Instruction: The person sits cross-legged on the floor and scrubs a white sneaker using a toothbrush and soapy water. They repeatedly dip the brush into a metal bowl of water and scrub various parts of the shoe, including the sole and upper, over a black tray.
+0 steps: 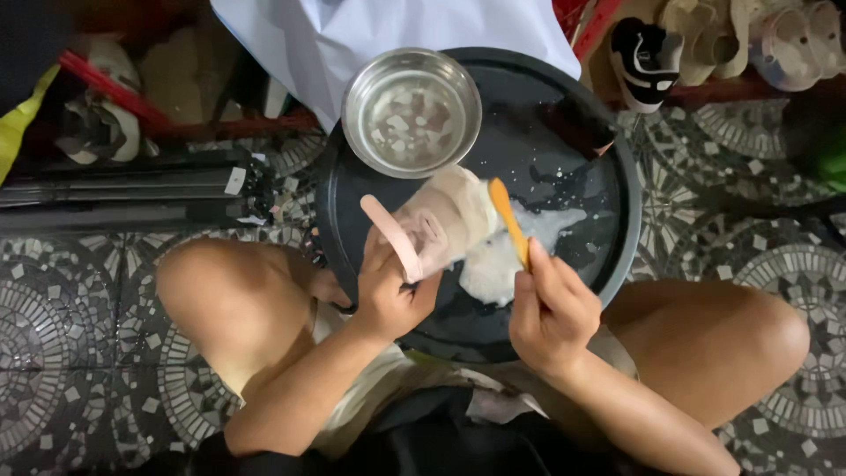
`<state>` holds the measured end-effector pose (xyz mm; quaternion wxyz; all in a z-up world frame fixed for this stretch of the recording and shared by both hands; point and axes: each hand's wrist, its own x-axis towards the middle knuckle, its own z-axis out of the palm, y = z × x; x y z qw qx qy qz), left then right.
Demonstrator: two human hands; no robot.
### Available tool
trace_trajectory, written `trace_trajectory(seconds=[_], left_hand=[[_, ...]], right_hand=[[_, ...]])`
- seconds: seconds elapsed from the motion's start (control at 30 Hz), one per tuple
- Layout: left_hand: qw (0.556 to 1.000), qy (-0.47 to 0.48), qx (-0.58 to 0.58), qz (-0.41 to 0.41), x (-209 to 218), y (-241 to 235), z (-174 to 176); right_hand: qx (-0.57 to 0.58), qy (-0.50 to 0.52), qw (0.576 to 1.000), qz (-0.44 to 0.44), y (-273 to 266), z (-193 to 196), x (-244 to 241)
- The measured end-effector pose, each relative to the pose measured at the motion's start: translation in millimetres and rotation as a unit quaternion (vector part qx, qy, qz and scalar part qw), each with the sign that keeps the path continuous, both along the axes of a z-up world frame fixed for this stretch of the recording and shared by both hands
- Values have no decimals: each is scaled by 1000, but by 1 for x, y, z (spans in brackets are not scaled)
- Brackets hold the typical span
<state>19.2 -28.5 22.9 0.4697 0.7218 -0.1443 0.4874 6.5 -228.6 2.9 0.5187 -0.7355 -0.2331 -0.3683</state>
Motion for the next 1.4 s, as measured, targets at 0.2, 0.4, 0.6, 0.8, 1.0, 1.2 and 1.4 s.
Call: trace_trajectory(seconds=[0.2, 0.4, 0.6, 0.8, 1.0, 1.2, 1.4], left_hand=[[997, -63, 35, 41, 16, 15, -4], [990, -38, 79, 107, 8, 8, 9], [983, -59, 137, 102, 6, 20, 8], [963, -40, 246, 106, 9, 56, -2], [969, -35, 216, 112, 13, 96, -2], [957, 30, 260, 128, 0, 111, 15], [956, 17, 267, 121, -2, 115, 14]], right_hand=[[15, -2, 1000, -2, 1, -8, -3], [26, -10, 1000, 7, -4, -5, 8], [-15, -12, 1000, -5, -7, -6, 10], [-60, 13, 997, -48, -10, -19, 1], [-123, 37, 989, -73, -47, 8, 63], [-319, 292, 895, -111, -78, 44, 89], [-343, 298, 889, -58, -69, 62, 114]])
